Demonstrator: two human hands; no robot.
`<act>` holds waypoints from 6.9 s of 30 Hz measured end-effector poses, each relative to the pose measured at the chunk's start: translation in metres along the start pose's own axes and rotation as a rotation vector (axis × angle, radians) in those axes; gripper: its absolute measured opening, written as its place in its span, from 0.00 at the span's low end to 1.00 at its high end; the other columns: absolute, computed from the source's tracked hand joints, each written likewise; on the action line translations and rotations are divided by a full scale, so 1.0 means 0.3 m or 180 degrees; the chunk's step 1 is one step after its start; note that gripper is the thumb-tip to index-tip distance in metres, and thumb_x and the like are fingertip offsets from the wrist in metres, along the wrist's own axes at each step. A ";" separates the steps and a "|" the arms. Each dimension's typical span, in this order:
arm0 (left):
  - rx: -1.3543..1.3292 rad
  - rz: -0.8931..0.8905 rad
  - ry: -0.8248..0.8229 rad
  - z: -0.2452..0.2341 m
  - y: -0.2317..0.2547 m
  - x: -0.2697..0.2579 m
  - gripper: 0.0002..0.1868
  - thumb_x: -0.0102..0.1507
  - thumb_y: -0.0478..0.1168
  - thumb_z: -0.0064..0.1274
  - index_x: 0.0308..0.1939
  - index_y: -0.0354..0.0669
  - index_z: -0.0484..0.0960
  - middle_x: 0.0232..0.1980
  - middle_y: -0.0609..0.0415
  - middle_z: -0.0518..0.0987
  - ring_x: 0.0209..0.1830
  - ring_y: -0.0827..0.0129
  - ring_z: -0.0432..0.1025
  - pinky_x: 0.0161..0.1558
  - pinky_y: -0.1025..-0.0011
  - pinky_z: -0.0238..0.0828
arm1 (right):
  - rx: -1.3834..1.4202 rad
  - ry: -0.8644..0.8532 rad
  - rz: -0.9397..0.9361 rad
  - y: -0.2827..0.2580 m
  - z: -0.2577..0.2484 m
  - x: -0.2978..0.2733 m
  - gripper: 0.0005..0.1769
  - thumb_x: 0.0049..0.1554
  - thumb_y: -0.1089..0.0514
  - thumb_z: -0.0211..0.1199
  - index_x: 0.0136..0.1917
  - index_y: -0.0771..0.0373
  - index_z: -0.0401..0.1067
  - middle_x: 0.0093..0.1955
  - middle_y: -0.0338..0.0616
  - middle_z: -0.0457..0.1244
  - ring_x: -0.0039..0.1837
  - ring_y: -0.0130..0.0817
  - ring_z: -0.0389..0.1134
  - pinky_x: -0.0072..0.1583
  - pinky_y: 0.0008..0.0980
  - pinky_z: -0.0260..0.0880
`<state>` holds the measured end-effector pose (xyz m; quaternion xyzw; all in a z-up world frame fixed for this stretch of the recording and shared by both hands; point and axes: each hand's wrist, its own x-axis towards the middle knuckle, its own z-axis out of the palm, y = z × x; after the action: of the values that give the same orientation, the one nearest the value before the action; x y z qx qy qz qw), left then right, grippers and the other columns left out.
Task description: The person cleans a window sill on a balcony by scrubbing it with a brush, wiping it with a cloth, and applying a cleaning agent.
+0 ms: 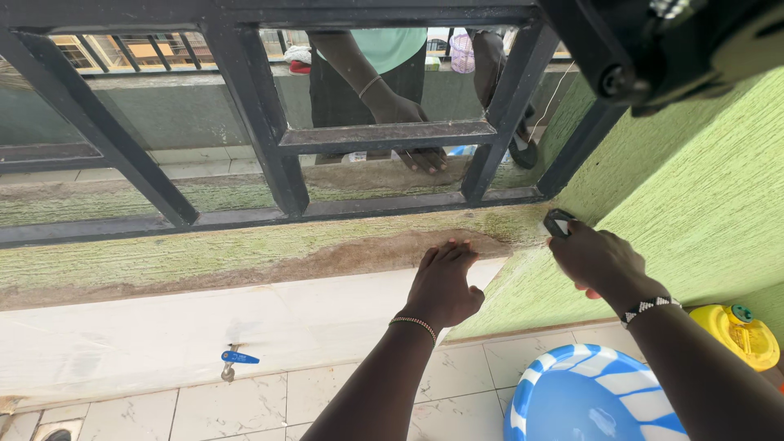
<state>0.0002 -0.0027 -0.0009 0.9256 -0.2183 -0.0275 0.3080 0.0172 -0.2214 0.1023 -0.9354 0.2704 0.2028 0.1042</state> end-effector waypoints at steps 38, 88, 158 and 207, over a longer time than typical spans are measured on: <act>-0.5228 -0.2062 0.2760 -0.669 -0.562 -0.695 0.24 0.63 0.48 0.47 0.62 0.51 0.81 0.49 0.58 0.73 0.44 0.70 0.68 0.42 0.66 0.70 | 0.3625 -0.3308 -0.1137 -0.841 0.462 -0.489 0.20 0.58 0.41 0.64 0.53 0.57 0.67 0.43 0.43 0.67 0.43 0.32 0.71 0.42 0.34 0.74; -0.1555 -0.1735 0.1623 -1.229 -1.462 -0.972 0.30 0.57 0.36 0.63 0.64 0.46 0.75 0.60 0.49 0.77 0.45 0.69 0.80 0.54 0.67 0.76 | 0.2557 -0.0425 -0.1679 -1.707 0.854 -0.867 0.41 0.48 0.54 0.72 0.74 0.57 0.66 0.60 0.40 0.66 0.51 0.29 0.70 0.49 0.34 0.73; -0.3392 -0.2387 0.1401 -1.273 -1.480 -0.986 0.36 0.60 0.42 0.52 0.72 0.34 0.65 0.73 0.41 0.70 0.74 0.59 0.65 0.72 0.64 0.59 | 0.3810 -0.0375 -0.1140 -1.773 0.950 -0.932 0.32 0.61 0.59 0.58 0.74 0.76 0.59 0.60 0.53 0.65 0.59 0.39 0.69 0.60 0.38 0.74; 0.1415 -0.0236 0.1883 -1.287 -1.347 -0.988 0.16 0.53 0.37 0.65 0.43 0.42 0.80 0.47 0.53 0.74 0.49 0.62 0.72 0.49 0.62 0.73 | 0.0071 0.2197 -0.3459 -1.773 0.858 -1.106 0.26 0.51 0.59 0.69 0.63 0.48 0.74 0.57 0.40 0.61 0.63 0.38 0.64 0.57 0.40 0.72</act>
<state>-0.0394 0.6266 0.0512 0.9451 -0.0868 0.2782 0.1481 -0.0305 0.4533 0.0617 -0.9493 -0.2219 -0.1943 0.1088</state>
